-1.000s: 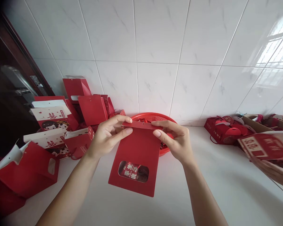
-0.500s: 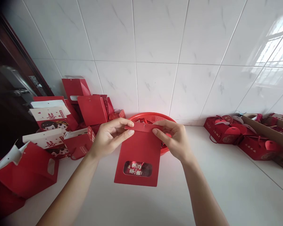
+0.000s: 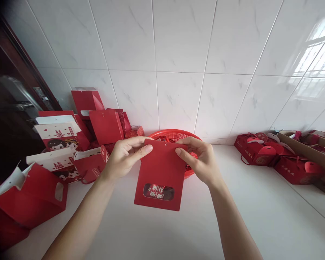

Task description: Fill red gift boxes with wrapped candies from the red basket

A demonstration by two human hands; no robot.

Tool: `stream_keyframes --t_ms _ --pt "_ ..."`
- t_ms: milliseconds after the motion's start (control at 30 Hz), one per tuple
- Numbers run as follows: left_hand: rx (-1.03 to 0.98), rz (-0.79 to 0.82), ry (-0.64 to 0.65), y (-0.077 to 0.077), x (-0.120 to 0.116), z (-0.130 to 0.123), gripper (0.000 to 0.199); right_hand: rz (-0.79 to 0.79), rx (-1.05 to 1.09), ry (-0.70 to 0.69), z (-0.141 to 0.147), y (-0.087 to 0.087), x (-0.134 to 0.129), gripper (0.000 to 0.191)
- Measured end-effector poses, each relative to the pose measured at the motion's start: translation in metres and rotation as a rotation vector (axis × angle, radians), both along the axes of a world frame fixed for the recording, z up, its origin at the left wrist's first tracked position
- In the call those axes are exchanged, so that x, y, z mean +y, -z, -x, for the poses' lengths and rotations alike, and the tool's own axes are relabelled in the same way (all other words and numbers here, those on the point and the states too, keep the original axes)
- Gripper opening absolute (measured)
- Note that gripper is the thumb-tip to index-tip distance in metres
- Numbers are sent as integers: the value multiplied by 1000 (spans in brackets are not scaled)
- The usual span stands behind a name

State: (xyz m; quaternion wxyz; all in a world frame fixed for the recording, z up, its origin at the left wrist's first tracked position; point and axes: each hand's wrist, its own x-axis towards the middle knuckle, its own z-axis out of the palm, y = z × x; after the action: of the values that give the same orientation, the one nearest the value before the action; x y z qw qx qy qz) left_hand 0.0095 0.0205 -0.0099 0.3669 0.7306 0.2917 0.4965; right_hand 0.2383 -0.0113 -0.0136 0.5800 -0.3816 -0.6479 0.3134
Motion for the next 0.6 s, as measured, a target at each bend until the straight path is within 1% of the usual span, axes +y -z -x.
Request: stream_keyframes --t_ms 67,167,233,367,467,600 --pt "-13 -3 -22 0 0 0 22 52 7 -36 0 -2 -1 22" --pt "-27 -3 -39 2 0 -1 22 101 -46 -89 0 -5 -1 26" --pt "-32 0 -36 4 1 -1 23 99 -100 -103 -1 -5 -1 29" --pt "-41 29 -33 5 3 -1 23 76 -152 -84 -3 -4 0 30" --pt "-32 65 12 4 3 0 26 93 -137 -69 -5 -4 0 31" --pt "-57 127 101 3 4 2 34 103 -73 -91 -6 -7 0 32"
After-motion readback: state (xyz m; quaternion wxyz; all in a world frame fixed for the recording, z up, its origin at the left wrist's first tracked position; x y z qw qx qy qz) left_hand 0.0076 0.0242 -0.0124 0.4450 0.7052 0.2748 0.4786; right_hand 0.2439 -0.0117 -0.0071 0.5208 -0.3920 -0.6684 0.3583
